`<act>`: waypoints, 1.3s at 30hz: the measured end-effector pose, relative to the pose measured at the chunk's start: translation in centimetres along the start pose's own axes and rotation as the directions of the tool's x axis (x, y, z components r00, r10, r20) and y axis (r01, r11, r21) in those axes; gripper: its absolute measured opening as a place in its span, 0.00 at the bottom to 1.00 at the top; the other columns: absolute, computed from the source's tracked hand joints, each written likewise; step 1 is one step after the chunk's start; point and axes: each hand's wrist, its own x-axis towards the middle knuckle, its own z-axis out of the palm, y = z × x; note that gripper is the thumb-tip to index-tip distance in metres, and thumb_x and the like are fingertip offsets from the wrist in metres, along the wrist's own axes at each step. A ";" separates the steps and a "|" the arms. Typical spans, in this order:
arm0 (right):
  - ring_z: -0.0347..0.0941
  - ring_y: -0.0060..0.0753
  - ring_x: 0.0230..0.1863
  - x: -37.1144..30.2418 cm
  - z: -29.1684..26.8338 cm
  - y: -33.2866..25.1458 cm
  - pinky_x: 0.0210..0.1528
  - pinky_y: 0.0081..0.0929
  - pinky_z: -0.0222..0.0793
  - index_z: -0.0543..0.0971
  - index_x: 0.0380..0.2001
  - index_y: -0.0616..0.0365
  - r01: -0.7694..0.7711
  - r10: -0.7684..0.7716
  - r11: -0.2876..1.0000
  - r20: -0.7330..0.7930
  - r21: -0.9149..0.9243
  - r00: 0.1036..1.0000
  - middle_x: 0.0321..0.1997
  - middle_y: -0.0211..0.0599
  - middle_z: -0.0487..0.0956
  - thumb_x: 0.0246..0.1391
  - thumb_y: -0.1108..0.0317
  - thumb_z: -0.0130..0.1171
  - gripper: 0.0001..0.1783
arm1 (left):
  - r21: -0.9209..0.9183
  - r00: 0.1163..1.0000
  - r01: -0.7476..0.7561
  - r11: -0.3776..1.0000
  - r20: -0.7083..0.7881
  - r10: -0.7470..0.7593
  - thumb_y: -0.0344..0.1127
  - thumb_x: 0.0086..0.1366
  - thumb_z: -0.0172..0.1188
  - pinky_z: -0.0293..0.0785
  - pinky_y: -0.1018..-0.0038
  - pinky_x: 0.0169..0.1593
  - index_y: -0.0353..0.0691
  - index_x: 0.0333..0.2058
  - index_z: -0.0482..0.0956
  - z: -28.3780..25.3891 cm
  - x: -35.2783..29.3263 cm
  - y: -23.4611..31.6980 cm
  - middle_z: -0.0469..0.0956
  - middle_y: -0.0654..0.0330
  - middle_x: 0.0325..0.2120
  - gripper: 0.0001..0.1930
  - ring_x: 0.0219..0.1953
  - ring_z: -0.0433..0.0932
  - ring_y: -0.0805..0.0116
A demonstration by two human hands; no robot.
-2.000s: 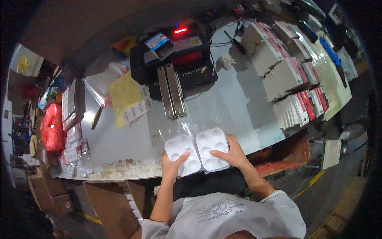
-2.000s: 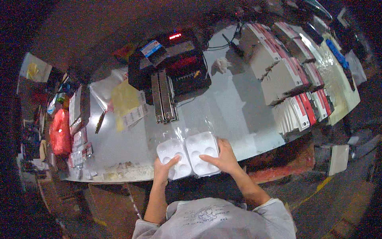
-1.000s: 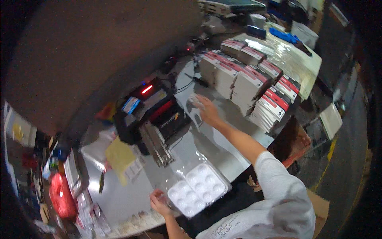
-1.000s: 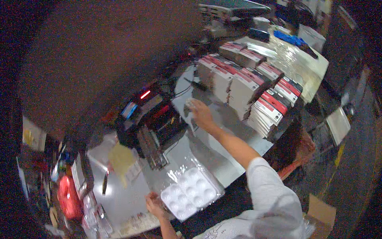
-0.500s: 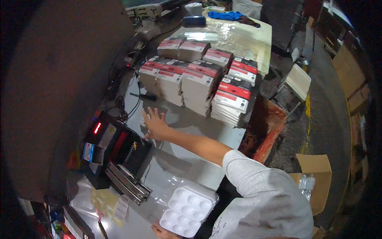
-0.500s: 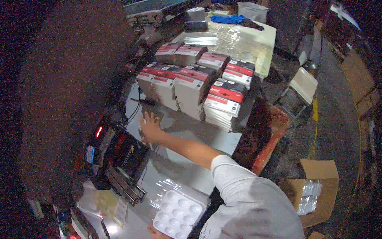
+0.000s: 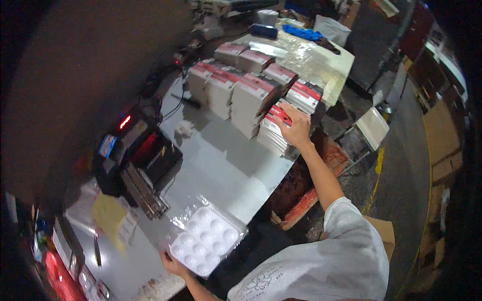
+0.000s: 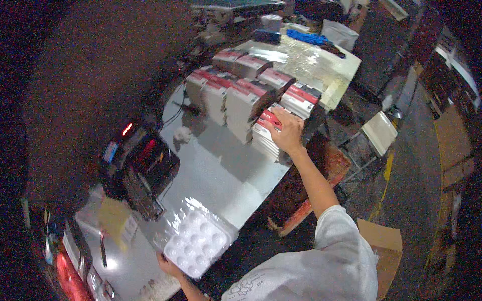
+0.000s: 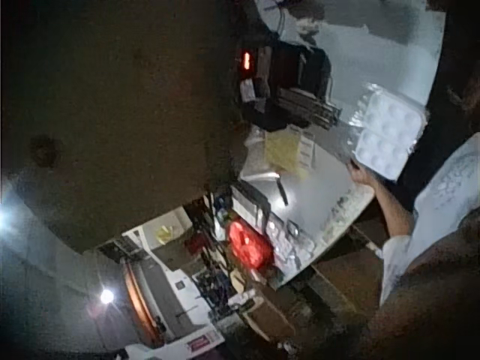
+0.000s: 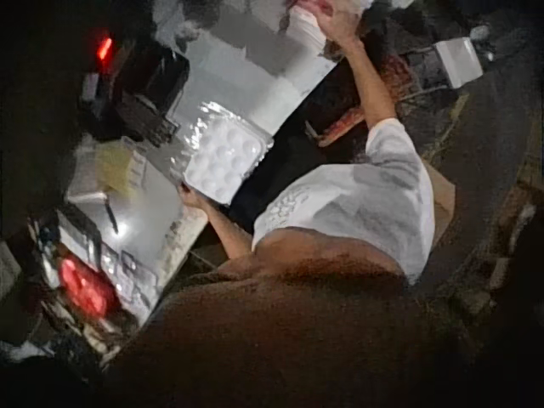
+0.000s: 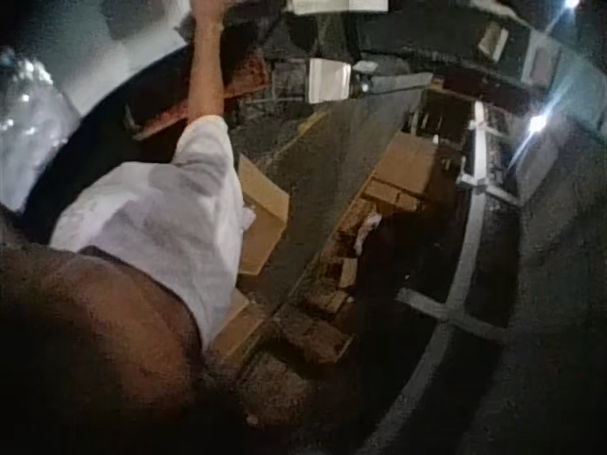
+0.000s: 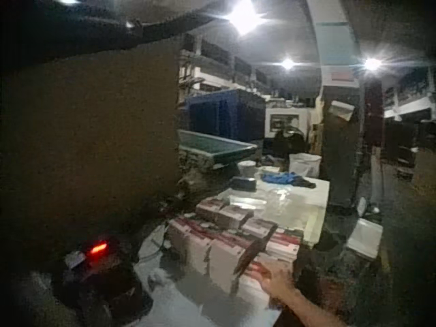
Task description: The person repeatedly picks white plastic mixing palettes from a cardboard box, places them into clear plastic sleeves, and seals each sleeve with a red Artix label. The sealed units are stacked on the table and later placed into a larger cardboard box.
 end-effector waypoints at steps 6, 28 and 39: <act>0.71 0.36 0.49 -1.7 -0.3 -3.3 0.51 0.34 0.56 0.75 0.44 0.53 0.093 -0.093 0.996 -0.003 0.015 0.996 0.47 0.35 0.76 0.41 0.52 0.64 0.27 | 0.100 0.999 0.011 0.995 -0.034 -0.008 0.33 0.61 0.54 0.67 0.79 0.31 0.30 0.31 0.74 -0.1 -0.1 0.0 0.74 0.62 0.23 0.09 0.26 0.70 0.75; 0.64 0.31 0.58 -2.9 -1.0 -10.9 0.56 0.37 0.47 0.72 0.50 0.55 0.106 -0.139 0.989 0.409 0.103 0.902 0.56 0.37 0.70 0.38 0.46 0.65 0.37 | -0.412 0.908 0.319 0.854 -0.125 -0.399 0.41 0.60 0.56 0.67 0.80 0.30 0.36 0.34 0.72 -2.5 1.1 6.2 0.70 0.63 0.27 0.13 0.30 0.68 0.77; 0.75 0.23 0.38 -3.2 -5.4 -17.5 0.43 0.26 0.68 0.77 0.42 0.61 -0.390 0.238 0.809 0.362 0.440 0.901 0.39 0.35 0.79 0.42 0.68 0.66 0.21 | 0.192 0.998 -0.040 0.981 0.046 0.032 0.35 0.54 0.61 0.66 0.79 0.31 0.36 0.28 0.74 -1.0 0.4 8.7 0.71 0.60 0.30 0.09 0.28 0.67 0.74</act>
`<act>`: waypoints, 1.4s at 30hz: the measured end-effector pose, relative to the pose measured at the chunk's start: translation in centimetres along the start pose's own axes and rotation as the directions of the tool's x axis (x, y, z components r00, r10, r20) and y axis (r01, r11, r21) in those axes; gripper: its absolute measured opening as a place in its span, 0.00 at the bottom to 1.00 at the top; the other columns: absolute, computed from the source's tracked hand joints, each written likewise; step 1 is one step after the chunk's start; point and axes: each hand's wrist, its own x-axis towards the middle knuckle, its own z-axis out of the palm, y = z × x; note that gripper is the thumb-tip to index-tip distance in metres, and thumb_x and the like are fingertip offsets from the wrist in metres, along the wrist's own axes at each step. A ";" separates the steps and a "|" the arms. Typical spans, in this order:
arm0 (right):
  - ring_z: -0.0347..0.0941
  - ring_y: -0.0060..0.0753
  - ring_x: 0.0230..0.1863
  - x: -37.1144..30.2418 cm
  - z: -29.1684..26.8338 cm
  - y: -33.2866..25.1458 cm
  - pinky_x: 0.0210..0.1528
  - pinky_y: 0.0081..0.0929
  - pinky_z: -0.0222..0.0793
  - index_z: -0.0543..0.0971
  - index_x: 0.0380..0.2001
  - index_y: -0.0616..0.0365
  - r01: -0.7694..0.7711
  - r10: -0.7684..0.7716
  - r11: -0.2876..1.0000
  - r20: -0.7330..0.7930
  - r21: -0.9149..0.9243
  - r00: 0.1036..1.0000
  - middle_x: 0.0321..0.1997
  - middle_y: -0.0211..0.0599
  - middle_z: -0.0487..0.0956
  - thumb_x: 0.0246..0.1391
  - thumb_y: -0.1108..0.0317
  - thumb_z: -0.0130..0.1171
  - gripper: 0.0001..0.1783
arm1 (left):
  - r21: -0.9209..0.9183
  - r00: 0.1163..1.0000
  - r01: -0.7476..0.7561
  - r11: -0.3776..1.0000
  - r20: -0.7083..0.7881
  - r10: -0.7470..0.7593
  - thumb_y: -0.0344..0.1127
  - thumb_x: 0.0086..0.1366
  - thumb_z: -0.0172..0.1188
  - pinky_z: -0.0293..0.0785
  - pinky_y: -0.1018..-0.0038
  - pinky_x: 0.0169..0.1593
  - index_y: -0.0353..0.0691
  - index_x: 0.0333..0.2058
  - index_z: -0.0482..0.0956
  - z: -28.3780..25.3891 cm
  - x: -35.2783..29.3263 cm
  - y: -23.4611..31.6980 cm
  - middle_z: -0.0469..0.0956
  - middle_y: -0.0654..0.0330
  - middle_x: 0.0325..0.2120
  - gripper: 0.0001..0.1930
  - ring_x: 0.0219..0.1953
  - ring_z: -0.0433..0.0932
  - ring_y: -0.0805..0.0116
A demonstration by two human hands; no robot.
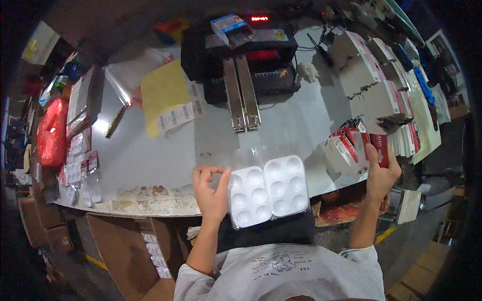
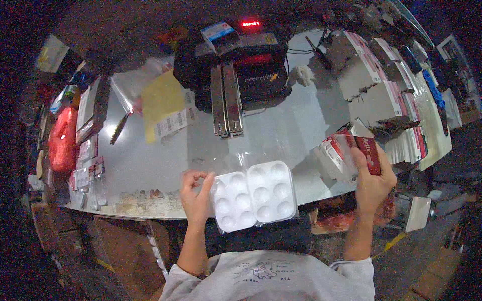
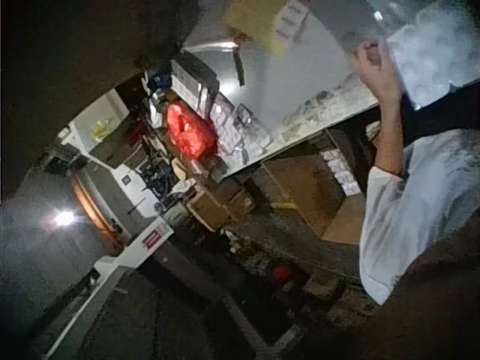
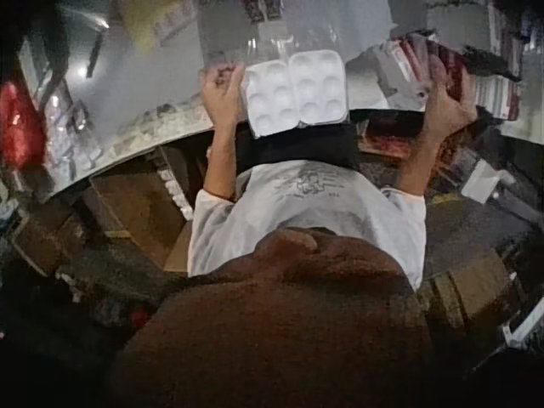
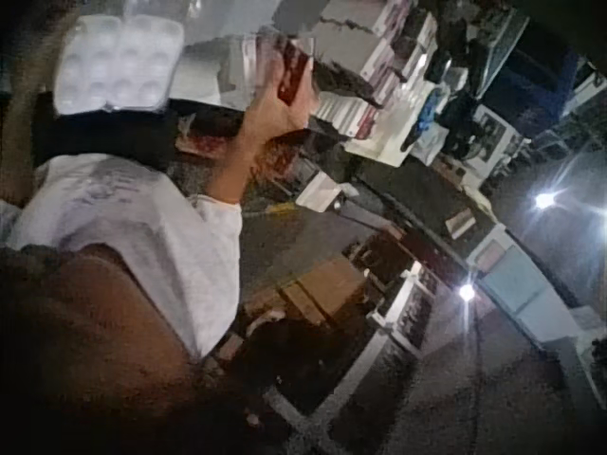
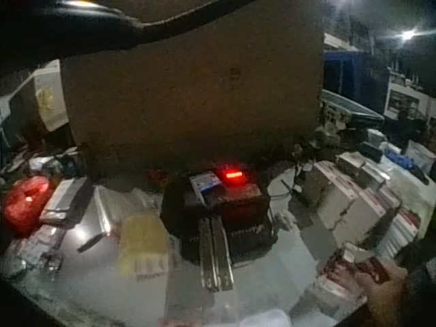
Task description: The person repeatedly picks white plastic mixing palettes from a cardboard box, places them into clear plastic sleeves, and seals each sleeve with a red Artix label. The sealed units are stacked on the table and later placed into a larger cardboard box.
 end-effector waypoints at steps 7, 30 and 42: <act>0.68 0.14 0.22 -1.3 9.7 -6.2 0.24 0.17 0.64 0.80 0.31 0.63 -0.105 -0.120 0.972 0.830 0.210 0.545 0.20 0.31 0.77 0.43 0.59 0.66 0.18 | -0.585 0.807 0.574 0.573 0.523 -0.273 0.32 0.63 0.53 0.64 0.84 0.33 0.35 0.31 0.75 -0.1 0.0 3.6 0.77 0.61 0.29 0.07 0.28 0.70 0.79; 0.69 0.19 0.23 0.4 13.5 -3.3 0.27 0.21 0.65 0.81 0.27 0.60 -0.009 -0.109 0.992 0.901 0.124 0.420 0.21 0.34 0.78 0.41 0.53 0.67 0.20 | -0.372 0.922 0.363 0.854 0.275 -0.272 0.34 0.63 0.54 0.59 0.84 0.26 0.31 0.28 0.77 1.3 0.9 2.5 0.72 0.70 0.19 0.11 0.22 0.62 0.84; 0.73 0.20 0.21 -2.2 11.3 -0.2 0.23 0.18 0.69 0.80 0.30 0.65 -0.533 0.117 0.846 0.969 0.018 0.218 0.22 0.33 0.78 0.51 0.65 0.58 0.12 | -0.557 0.903 0.426 0.713 0.218 -0.369 0.36 0.64 0.53 0.64 0.84 0.34 0.28 0.33 0.77 1.7 0.4 0.5 0.77 0.63 0.27 0.13 0.28 0.68 0.82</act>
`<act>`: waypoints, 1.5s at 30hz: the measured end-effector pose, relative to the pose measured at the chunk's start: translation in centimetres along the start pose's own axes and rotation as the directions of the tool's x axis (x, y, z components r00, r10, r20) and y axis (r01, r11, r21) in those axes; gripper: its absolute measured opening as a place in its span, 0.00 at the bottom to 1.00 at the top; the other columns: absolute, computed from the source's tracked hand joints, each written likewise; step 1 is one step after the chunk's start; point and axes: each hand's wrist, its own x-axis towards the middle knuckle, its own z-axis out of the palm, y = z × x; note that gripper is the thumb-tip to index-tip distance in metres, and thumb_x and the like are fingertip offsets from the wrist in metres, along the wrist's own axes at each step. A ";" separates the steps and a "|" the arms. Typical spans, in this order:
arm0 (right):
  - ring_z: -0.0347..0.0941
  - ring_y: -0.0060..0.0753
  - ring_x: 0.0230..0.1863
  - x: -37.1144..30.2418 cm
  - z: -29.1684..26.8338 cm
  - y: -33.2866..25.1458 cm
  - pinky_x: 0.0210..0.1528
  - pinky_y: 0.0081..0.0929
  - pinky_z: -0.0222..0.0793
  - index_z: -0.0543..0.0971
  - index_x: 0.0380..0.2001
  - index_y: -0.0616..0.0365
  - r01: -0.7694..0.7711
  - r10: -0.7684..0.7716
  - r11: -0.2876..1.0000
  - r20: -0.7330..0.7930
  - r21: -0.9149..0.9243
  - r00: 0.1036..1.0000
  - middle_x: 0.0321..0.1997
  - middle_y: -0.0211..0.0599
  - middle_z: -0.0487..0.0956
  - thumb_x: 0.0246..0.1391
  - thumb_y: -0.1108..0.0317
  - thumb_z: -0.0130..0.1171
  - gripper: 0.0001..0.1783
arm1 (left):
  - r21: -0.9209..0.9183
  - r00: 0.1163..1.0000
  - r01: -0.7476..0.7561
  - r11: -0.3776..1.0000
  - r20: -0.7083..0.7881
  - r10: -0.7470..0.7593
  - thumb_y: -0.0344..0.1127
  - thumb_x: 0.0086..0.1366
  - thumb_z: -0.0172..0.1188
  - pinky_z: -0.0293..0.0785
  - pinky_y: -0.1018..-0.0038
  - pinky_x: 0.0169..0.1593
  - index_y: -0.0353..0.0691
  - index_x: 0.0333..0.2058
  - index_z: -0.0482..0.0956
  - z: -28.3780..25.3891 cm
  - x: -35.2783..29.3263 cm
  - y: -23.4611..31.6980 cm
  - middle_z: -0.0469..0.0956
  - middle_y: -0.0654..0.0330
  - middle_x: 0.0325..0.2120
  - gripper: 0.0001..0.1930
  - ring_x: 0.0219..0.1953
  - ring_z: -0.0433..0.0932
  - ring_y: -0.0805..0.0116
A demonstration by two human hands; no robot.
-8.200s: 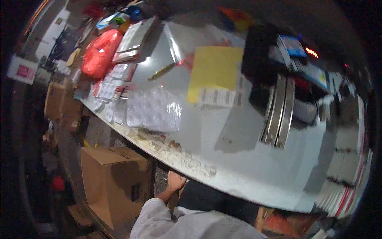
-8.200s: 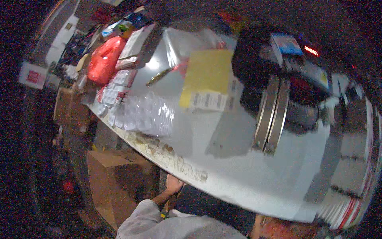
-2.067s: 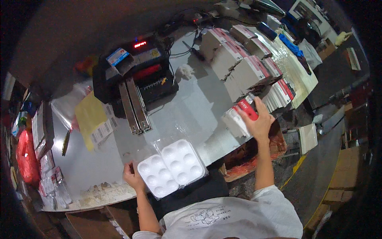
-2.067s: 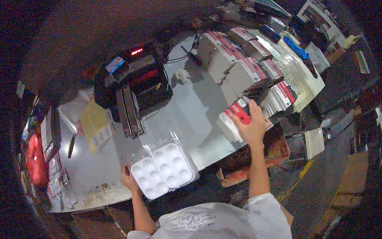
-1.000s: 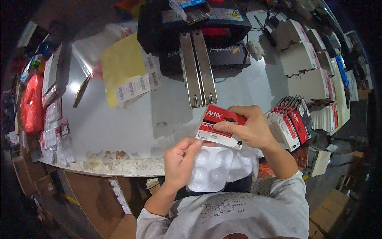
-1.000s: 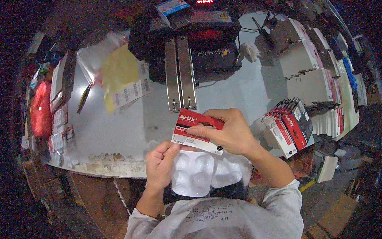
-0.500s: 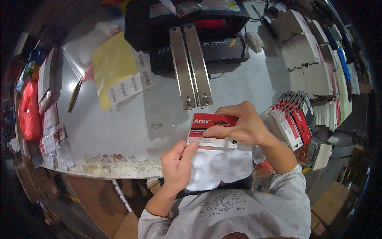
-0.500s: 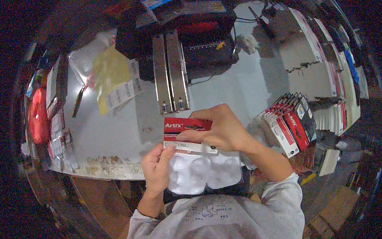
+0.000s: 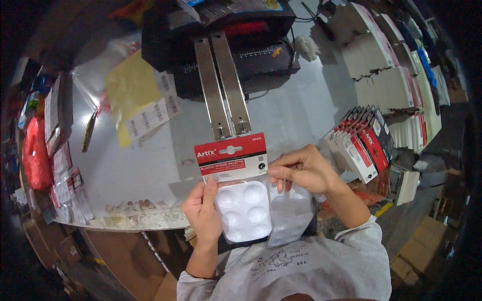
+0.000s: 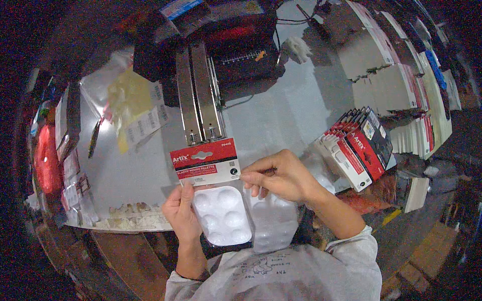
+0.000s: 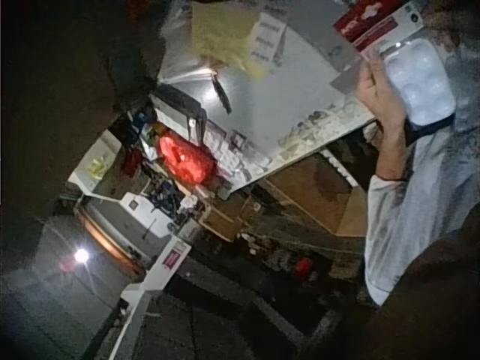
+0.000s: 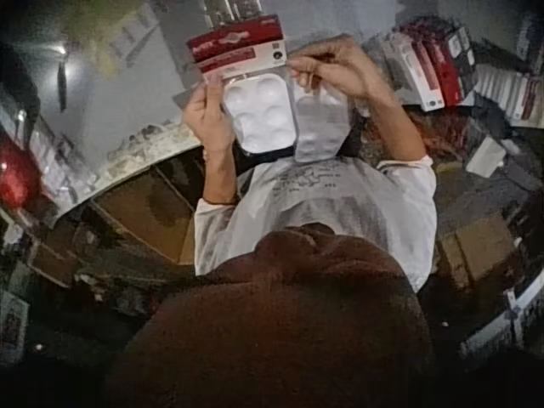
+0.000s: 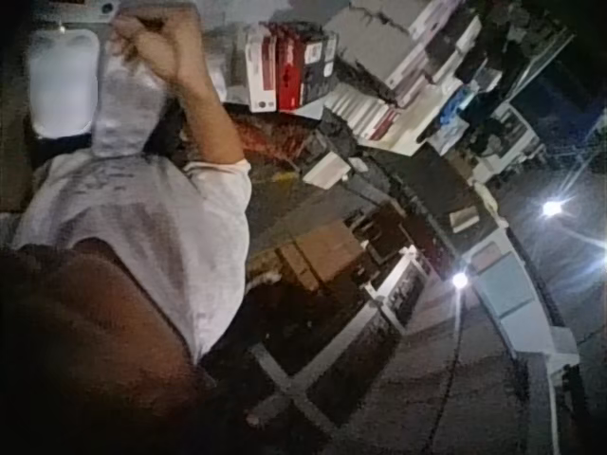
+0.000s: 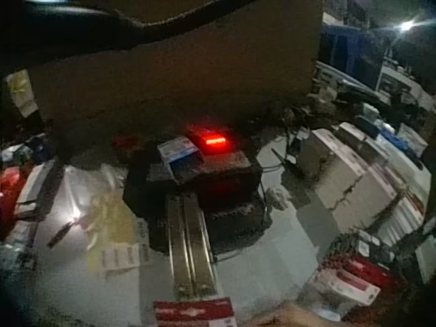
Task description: The person repeatedly picks white plastic mixing palettes from a cardboard box, places them into clear plastic sleeves, and seals each sleeve with a red Artix label. The sealed units are stacked on the table and later placed into a larger cardboard box.
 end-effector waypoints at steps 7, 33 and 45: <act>0.71 0.20 0.18 -0.3 0.1 0.3 0.20 0.18 0.68 0.79 0.25 0.66 -0.040 0.032 0.996 0.092 0.083 0.995 0.19 0.34 0.76 0.48 0.71 0.58 0.07 | 0.033 0.990 0.143 0.989 -0.018 -0.143 0.36 0.65 0.51 0.62 0.84 0.31 0.29 0.29 0.77 -0.2 -1.1 1.6 0.75 0.65 0.24 0.14 0.26 0.66 0.83; 0.68 0.18 0.19 5.4 0.8 0.5 0.22 0.17 0.65 0.79 0.26 0.68 0.212 -0.170 0.965 -0.247 0.155 0.954 0.20 0.32 0.76 0.50 0.71 0.56 0.09 | -0.045 0.996 -0.036 0.998 0.077 0.039 0.30 0.58 0.51 0.58 0.84 0.41 0.41 0.26 0.68 0.0 6.9 -2.2 0.67 0.68 0.26 0.03 0.31 0.63 0.79; 0.68 0.17 0.19 4.8 1.0 0.1 0.21 0.17 0.63 0.79 0.26 0.67 0.157 -0.123 0.982 -0.287 0.099 0.950 0.19 0.32 0.76 0.49 0.72 0.56 0.08 | -0.022 0.996 -0.032 0.999 0.079 0.034 0.29 0.63 0.50 0.59 0.83 0.39 0.31 0.21 0.66 0.4 6.7 -1.4 0.58 0.67 0.23 0.12 0.28 0.59 0.79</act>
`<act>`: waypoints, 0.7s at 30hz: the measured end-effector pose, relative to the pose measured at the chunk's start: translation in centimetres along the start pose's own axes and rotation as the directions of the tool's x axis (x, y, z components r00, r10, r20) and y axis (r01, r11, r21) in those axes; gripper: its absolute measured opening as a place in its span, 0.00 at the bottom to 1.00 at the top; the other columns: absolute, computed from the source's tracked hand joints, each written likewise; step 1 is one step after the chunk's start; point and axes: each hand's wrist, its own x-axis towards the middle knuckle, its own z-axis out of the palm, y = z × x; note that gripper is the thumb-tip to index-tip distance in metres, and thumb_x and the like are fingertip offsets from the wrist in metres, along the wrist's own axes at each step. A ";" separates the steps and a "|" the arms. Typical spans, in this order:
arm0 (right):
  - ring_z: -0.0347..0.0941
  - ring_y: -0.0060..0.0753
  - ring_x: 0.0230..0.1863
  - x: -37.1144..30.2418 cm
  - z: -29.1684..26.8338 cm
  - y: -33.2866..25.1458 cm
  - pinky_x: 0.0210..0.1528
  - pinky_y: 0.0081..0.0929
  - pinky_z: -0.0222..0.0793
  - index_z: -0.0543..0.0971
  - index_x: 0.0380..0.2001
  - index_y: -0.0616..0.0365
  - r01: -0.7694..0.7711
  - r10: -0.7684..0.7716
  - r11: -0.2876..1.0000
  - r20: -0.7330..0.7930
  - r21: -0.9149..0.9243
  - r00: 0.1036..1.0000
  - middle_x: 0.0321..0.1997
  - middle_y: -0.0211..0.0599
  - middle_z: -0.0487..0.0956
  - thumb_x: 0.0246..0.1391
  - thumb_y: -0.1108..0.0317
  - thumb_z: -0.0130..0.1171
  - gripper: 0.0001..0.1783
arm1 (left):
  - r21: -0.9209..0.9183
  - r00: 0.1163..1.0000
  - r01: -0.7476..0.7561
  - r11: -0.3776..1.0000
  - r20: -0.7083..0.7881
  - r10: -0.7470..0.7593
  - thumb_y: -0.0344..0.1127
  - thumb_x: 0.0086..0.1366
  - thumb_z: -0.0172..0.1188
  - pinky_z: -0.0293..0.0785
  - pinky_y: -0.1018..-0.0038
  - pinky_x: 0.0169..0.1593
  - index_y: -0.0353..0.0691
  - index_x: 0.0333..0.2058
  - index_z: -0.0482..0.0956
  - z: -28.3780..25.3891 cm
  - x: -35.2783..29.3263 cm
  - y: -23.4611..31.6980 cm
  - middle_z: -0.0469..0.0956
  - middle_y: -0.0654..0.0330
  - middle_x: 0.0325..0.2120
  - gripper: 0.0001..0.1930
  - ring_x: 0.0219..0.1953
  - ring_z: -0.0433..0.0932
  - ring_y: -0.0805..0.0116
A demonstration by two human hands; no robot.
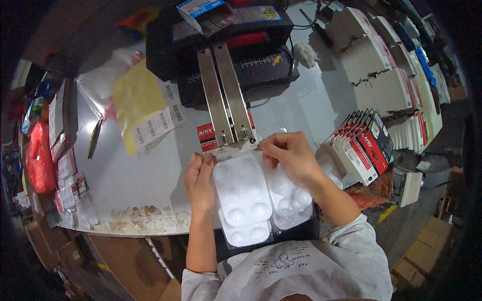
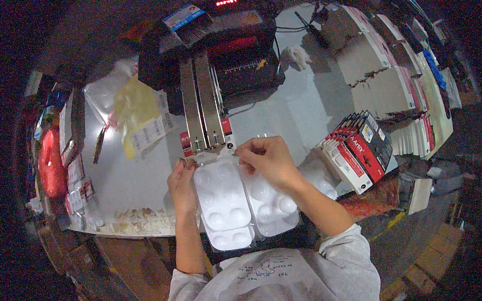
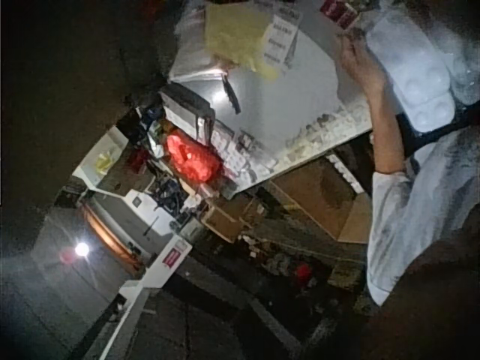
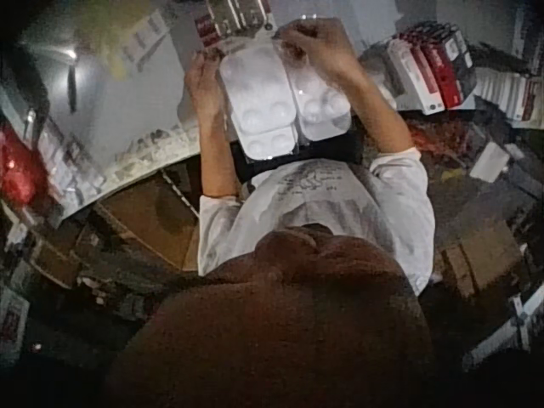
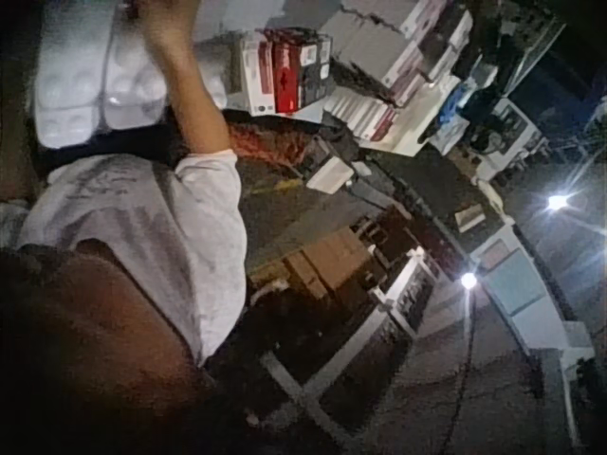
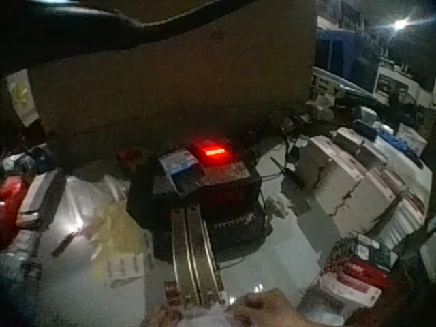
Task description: The person repeatedly picks white plastic mixing palettes from a cardboard box, places them into clear plastic sleeves, and seals each sleeve with a red Artix label. The sealed units are stacked on the table and later placed into a larger cardboard box.
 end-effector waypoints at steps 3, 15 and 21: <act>0.68 0.17 0.19 0.2 -0.1 0.4 0.20 0.17 0.63 0.80 0.26 0.68 0.026 -0.026 0.999 -0.012 0.025 1.000 0.19 0.32 0.76 0.48 0.72 0.57 0.08 | 0.059 1.000 0.026 0.998 -0.009 -0.025 0.29 0.63 0.50 0.58 0.84 0.38 0.31 0.21 0.65 0.1 0.1 -0.3 0.58 0.67 0.23 0.12 0.28 0.59 0.79; 0.70 0.18 0.20 -0.2 0.1 -1.1 0.25 0.15 0.66 0.79 0.29 0.68 0.064 -0.070 0.992 -0.055 -0.112 0.996 0.22 0.34 0.76 0.51 0.74 0.55 0.07 | 0.120 0.997 0.069 0.990 -0.053 -0.063 0.30 0.60 0.51 0.63 0.82 0.42 0.30 0.23 0.69 -0.3 -0.1 0.3 0.61 0.66 0.23 0.09 0.31 0.65 0.77; 0.75 0.26 0.26 -8.3 -4.9 -2.1 0.31 0.20 0.70 0.78 0.32 0.67 0.278 -0.613 0.615 -0.227 -0.738 0.756 0.27 0.40 0.78 0.50 0.73 0.56 0.08 | 0.635 0.951 0.091 0.767 -0.284 0.122 0.38 0.60 0.51 0.64 0.75 0.40 0.33 0.31 0.78 -11.1 0.2 3.1 0.75 0.64 0.24 0.13 0.29 0.68 0.72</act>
